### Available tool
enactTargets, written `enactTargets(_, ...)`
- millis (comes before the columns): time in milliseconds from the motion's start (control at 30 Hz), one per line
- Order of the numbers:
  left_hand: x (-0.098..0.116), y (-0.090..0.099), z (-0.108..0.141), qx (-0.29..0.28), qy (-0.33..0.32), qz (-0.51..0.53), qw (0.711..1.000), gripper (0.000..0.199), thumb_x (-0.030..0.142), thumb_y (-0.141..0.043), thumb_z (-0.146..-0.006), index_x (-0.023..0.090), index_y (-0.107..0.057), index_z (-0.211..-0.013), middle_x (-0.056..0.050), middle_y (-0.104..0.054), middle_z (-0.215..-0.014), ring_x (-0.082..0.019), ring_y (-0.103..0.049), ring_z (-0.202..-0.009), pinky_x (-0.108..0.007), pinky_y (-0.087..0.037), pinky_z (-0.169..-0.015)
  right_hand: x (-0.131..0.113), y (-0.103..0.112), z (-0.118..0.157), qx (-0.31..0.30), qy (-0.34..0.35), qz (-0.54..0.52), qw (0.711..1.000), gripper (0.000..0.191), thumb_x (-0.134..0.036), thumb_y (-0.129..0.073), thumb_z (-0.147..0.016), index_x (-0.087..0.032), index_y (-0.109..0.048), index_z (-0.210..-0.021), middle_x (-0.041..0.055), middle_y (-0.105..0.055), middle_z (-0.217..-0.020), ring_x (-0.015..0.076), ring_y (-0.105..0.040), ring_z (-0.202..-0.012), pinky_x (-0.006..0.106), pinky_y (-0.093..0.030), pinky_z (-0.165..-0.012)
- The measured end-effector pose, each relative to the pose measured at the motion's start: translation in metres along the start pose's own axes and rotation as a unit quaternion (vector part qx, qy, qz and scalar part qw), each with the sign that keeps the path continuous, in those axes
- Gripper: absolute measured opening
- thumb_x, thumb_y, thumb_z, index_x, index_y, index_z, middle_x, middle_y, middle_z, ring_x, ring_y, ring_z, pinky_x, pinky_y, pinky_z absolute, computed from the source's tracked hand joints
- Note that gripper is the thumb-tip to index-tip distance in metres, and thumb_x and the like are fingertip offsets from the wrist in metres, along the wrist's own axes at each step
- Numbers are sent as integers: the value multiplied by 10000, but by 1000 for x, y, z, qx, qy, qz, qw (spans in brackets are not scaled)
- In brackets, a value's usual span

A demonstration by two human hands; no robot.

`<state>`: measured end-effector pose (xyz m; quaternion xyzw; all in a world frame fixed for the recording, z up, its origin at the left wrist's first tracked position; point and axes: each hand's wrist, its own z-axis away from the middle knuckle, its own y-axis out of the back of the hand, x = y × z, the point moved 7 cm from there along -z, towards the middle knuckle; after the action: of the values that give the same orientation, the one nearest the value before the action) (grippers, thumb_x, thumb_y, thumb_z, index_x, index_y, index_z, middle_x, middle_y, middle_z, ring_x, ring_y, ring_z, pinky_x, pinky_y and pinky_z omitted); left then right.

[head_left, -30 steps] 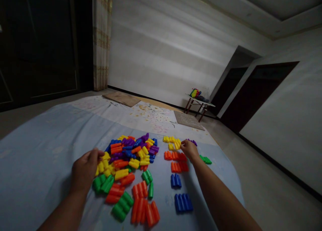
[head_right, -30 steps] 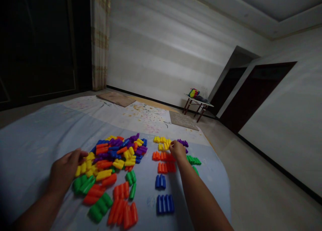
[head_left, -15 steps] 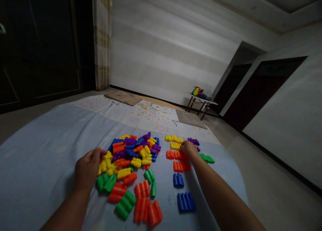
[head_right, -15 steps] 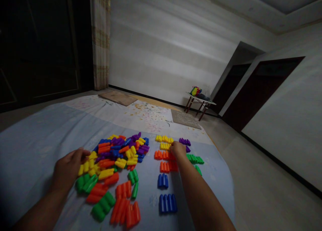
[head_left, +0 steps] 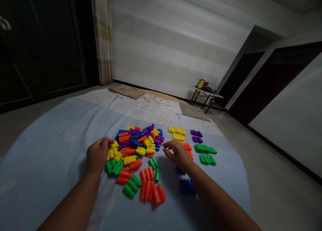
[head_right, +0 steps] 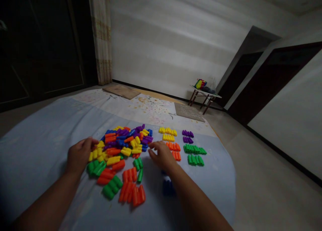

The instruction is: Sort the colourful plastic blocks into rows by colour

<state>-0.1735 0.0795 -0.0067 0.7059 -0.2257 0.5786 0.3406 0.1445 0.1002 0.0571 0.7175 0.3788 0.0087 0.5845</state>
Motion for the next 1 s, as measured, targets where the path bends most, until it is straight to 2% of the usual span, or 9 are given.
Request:
enactTargets(100, 2, -1, 0, -10, -20, -28, 999, 302, 431, -444, -712, 183, -614, -693, 1, -599, -598, -149, -572, -570, -220, -435, -512, -42, -21, 15, -70, 57, -35, 995, 219, -221, -544, -783, -198, -616, -989, 44, -638, -906, 151, -554, -841, 265, -428, -737)
enactTargets(200, 8, -4, 2, -31, -46, -76, 996, 336, 454, -419, -729, 185, -614, -687, -11, -621, -611, -159, -583, -590, -227, -432, -531, -70, -35, 22, -145, 114, -24, 983, 265, -209, -580, -750, -210, -621, -1012, 46, -643, -971, 181, -532, -928, 304, -392, -817)
enactTargets(300, 16, -8, 6, -57, -85, -127, 987, 379, 488, -392, -746, 193, -627, -714, -21, -648, -646, -168, -590, -612, -237, -430, -559, -79, -41, 24, -191, 120, 12, 974, 289, -246, -603, -738, -227, -624, -1026, 49, -638, -1008, 222, -509, -964, 359, -356, -846)
enactTargets(467, 22, -10, 8, -66, -127, -179, 973, 380, 481, -378, -766, 203, -637, -748, -32, -671, -755, -171, -604, -702, -234, -429, -609, -77, -43, 23, -215, 102, 52, 970, 349, -281, -607, -743, -246, -593, -1089, 69, -604, -1027, 238, -471, -993, 389, -336, -845)
enactTargets(667, 24, -10, 8, -82, -128, -199, 968, 385, 468, -371, -772, 199, -646, -782, -28, -672, -772, -170, -602, -724, -236, -431, -629, -68, -35, 29, -185, 86, 14, 979, 327, -324, -667, -709, -256, -612, -1023, 42, -573, -947, 214, -465, -934, 360, -356, -804)
enactTargets(833, 27, -10, 10, -96, -119, -229, 961, 369, 430, -370, -784, 187, -646, -811, -35, -672, -811, -163, -596, -757, -229, -421, -647, -65, -14, 40, -89, 93, -64, 990, 248, -255, -685, -702, -211, -602, -932, 22, -575, -956, 163, -473, -927, 251, -384, -779)
enactTargets(933, 30, -10, 11, -98, -117, -228, 962, 355, 419, -387, -779, 180, -648, -809, -40, -675, -801, -163, -596, -755, -228, -424, -653, -61, -9, 41, -37, 74, -31, 996, 184, -193, -626, -747, -193, -587, -927, 22, -599, -896, 152, -489, -888, 244, -385, -773)
enactTargets(1000, 31, -10, 12, -95, -114, -226, 963, 351, 418, -394, -774, 179, -649, -803, -40, -677, -795, -165, -597, -746, -229, -427, -640, -59, -15, 40, -37, 72, 26, 996, 158, -196, -596, -769, -192, -595, -927, 31, -611, -890, 162, -492, -876, 261, -380, -775)
